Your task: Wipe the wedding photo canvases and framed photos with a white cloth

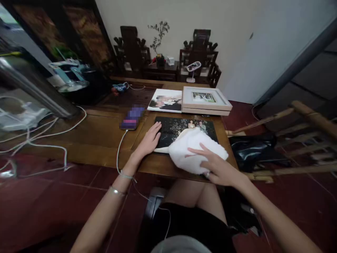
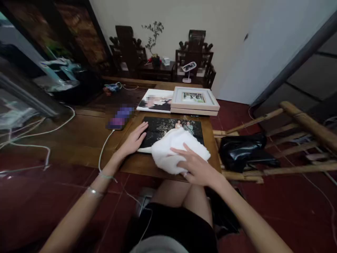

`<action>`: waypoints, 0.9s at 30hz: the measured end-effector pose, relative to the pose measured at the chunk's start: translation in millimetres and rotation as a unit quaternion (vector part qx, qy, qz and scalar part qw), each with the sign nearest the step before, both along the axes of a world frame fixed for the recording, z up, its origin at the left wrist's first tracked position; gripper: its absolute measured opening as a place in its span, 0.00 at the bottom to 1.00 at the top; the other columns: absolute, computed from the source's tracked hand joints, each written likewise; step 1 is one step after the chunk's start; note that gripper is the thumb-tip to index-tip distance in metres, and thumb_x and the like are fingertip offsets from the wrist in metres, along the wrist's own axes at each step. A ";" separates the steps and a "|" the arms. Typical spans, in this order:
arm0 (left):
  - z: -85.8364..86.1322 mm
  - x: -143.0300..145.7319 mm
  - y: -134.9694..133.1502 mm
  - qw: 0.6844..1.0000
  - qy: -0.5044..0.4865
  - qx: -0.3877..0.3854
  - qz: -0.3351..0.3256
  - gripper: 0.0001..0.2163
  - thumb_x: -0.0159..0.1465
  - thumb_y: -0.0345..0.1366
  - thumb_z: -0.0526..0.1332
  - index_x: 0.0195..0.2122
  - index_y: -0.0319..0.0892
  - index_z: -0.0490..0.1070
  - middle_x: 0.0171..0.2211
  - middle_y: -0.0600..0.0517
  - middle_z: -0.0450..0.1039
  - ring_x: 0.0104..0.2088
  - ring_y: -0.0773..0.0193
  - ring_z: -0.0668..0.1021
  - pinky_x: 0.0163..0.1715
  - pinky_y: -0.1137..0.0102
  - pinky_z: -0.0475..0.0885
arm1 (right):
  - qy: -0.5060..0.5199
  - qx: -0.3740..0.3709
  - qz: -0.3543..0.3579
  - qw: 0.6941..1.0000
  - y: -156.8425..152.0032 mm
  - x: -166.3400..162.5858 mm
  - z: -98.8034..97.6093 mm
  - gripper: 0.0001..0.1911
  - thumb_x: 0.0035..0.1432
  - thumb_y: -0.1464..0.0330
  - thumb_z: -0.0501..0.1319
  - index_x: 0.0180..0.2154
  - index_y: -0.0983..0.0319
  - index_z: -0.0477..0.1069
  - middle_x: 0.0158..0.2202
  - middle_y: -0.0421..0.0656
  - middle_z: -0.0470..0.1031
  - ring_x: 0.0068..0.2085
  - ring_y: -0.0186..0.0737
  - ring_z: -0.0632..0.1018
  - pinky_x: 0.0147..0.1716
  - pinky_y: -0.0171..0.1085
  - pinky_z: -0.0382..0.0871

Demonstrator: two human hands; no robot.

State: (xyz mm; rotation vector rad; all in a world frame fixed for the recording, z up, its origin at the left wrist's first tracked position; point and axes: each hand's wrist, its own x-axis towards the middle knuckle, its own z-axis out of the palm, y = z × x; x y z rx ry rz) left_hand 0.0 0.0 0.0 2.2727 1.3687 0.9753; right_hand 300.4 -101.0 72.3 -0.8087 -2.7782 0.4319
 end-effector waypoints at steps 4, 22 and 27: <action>-0.2 1.0 -0.4 1.000 -0.004 -0.002 0.002 0.22 0.67 0.40 0.46 0.59 0.37 0.61 0.63 0.42 0.58 0.64 0.57 0.59 0.63 0.57 0.53 | -0.044 0.014 -0.078 0.996 19.8 0.2 3.0 0.14 0.48 0.80 0.53 0.36 0.65 0.71 0.63 0.58 0.58 0.66 0.50 0.54 0.62 0.59 0.44; 15.2 1.2 -10.3 0.979 -0.201 -0.032 0.028 0.29 0.69 0.51 0.38 0.64 0.37 0.54 0.65 0.44 0.53 0.66 0.59 0.55 0.65 0.60 0.48 | -0.071 0.089 0.020 0.993 39.9 -109.2 -3.8 0.18 0.59 0.71 0.54 0.50 0.63 0.70 0.62 0.51 0.60 0.65 0.59 0.52 0.57 0.69 0.43; 16.7 4.4 -14.0 0.988 -0.155 -0.022 0.017 0.30 0.70 0.51 0.38 0.63 0.34 0.57 0.64 0.41 0.56 0.65 0.58 0.57 0.64 0.60 0.50 | -0.048 0.027 0.085 0.995 16.6 -70.3 5.7 0.17 0.53 0.74 0.57 0.46 0.63 0.72 0.58 0.50 0.67 0.65 0.48 0.54 0.62 0.61 0.40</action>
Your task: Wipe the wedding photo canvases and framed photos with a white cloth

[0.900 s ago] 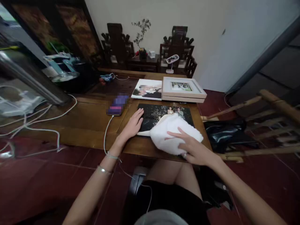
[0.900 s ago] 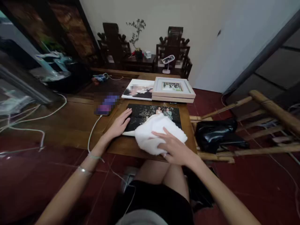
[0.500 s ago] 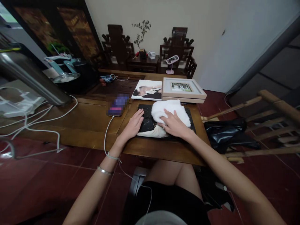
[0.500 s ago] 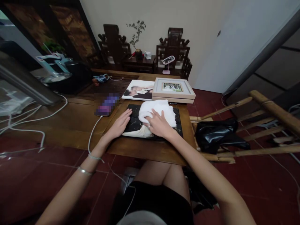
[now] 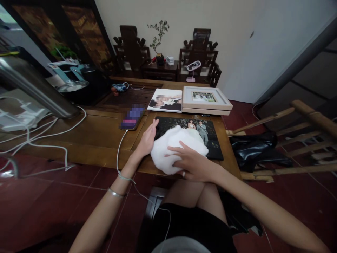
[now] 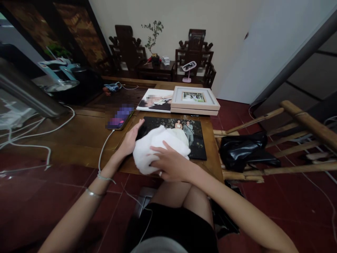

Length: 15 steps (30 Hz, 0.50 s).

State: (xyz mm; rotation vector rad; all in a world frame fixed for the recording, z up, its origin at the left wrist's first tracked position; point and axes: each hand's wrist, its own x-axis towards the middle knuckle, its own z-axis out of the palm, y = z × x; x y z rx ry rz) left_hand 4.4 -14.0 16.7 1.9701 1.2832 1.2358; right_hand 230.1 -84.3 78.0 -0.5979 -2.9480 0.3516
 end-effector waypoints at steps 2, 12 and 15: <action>0.8 1.8 -0.6 0.999 0.042 -0.005 0.005 0.30 0.69 0.51 0.39 0.62 0.33 0.58 0.63 0.40 0.56 0.65 0.58 0.57 0.64 0.59 0.50 | 0.013 -0.016 -0.023 1.000 -4.3 17.3 1.0 0.15 0.52 0.74 0.57 0.43 0.63 0.72 0.57 0.51 0.68 0.64 0.46 0.57 0.63 0.59 0.40; -6.4 1.5 5.2 0.993 0.121 0.003 -0.001 0.22 0.69 0.43 0.45 0.57 0.37 0.65 0.61 0.42 0.61 0.63 0.58 0.62 0.63 0.57 0.54 | 0.097 -0.007 -0.300 0.949 55.6 19.1 -9.0 0.14 0.64 0.62 0.51 0.41 0.61 0.73 0.49 0.50 0.74 0.54 0.49 0.70 0.59 0.53 0.51; -7.4 -0.3 5.8 0.990 0.137 0.012 -0.006 0.22 0.68 0.42 0.46 0.57 0.36 0.65 0.61 0.41 0.60 0.63 0.57 0.61 0.63 0.57 0.54 | 0.160 -0.048 -0.336 0.927 88.7 -10.5 -8.4 0.15 0.64 0.62 0.51 0.43 0.60 0.73 0.47 0.46 0.76 0.50 0.48 0.73 0.58 0.51 0.52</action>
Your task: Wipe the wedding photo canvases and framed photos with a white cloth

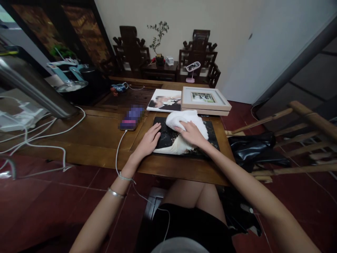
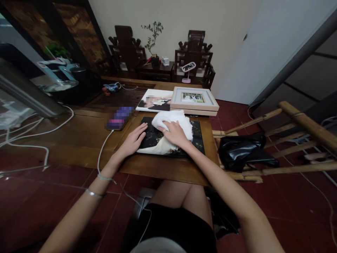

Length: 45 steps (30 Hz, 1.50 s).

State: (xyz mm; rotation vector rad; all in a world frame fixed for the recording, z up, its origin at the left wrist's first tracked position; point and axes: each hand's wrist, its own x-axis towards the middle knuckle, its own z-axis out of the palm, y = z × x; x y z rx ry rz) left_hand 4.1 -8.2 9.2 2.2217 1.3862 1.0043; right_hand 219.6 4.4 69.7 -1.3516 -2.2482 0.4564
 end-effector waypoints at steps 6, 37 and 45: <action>-3.3 -3.3 3.2 1.000 0.009 0.001 -0.001 0.22 0.66 0.42 0.50 0.58 0.38 0.64 0.61 0.41 0.61 0.62 0.54 0.63 0.62 0.55 0.56 | 0.044 0.003 0.036 0.998 34.3 -52.3 -1.0 0.18 0.65 0.60 0.49 0.49 0.60 0.70 0.54 0.44 0.72 0.53 0.47 0.71 0.55 0.45 0.56; -0.6 -0.7 1.2 1.000 -0.011 0.010 -0.005 0.19 0.66 0.42 0.51 0.55 0.40 0.65 0.60 0.42 0.63 0.63 0.55 0.62 0.62 0.53 0.55 | -0.156 0.068 0.079 0.982 -156.5 93.7 -8.2 0.11 0.49 0.77 0.55 0.32 0.59 0.73 0.59 0.50 0.65 0.65 0.56 0.56 0.58 0.69 0.46; 1.1 -2.0 1.0 1.000 -0.004 0.009 -0.009 0.20 0.66 0.42 0.51 0.55 0.38 0.65 0.60 0.40 0.62 0.63 0.55 0.62 0.62 0.55 0.55 | -0.174 0.071 0.014 0.982 -38.2 93.3 -1.7 0.15 0.64 0.66 0.50 0.42 0.64 0.72 0.53 0.57 0.70 0.57 0.55 0.67 0.55 0.59 0.55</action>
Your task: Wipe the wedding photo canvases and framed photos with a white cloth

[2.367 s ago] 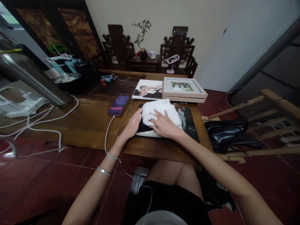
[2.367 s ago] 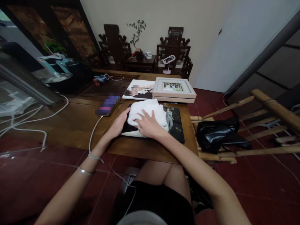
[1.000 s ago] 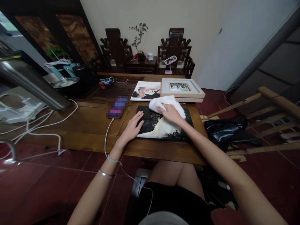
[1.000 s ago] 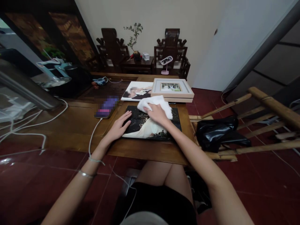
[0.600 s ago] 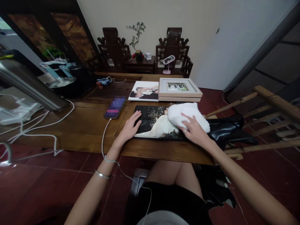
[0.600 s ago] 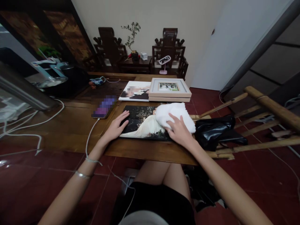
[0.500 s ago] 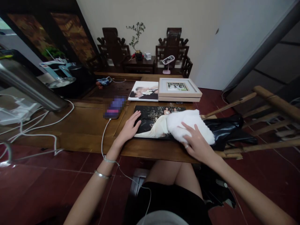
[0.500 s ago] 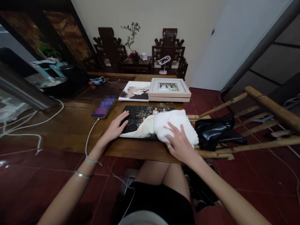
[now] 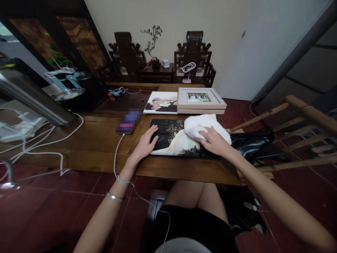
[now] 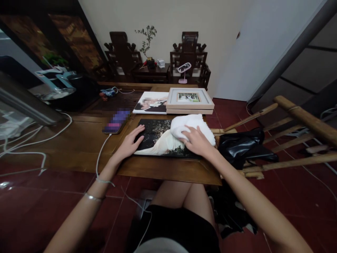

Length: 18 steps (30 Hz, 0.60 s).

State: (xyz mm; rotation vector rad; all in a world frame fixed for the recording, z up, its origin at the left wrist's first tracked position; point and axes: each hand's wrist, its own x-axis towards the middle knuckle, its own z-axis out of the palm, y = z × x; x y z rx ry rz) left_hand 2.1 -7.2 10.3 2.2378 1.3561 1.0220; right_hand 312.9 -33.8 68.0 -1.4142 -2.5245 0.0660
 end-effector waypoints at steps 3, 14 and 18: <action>1.2 0.2 -0.3 1.000 0.000 -0.002 -0.002 0.19 0.66 0.41 0.51 0.55 0.39 0.65 0.60 0.41 0.62 0.62 0.55 0.63 0.62 0.55 0.55 | -0.017 -0.002 -0.029 0.999 41.3 -2.3 4.8 0.16 0.65 0.64 0.48 0.41 0.65 0.72 0.45 0.55 0.74 0.49 0.54 0.71 0.49 0.51 0.61; 0.4 1.3 -0.2 1.000 -0.008 0.001 0.005 0.19 0.66 0.41 0.52 0.54 0.40 0.66 0.60 0.42 0.63 0.62 0.56 0.63 0.62 0.55 0.56 | 0.010 0.011 -0.006 1.000 -15.8 -1.8 -9.1 0.12 0.61 0.69 0.52 0.41 0.64 0.72 0.59 0.58 0.63 0.62 0.55 0.61 0.58 0.63 0.49; -0.6 1.7 0.3 1.000 -0.006 -0.001 0.007 0.19 0.66 0.41 0.51 0.54 0.39 0.67 0.60 0.42 0.63 0.62 0.55 0.63 0.62 0.54 0.56 | 0.020 -0.008 0.055 0.998 -85.5 -5.4 -7.4 0.11 0.54 0.75 0.54 0.36 0.61 0.73 0.59 0.54 0.64 0.64 0.56 0.57 0.58 0.68 0.47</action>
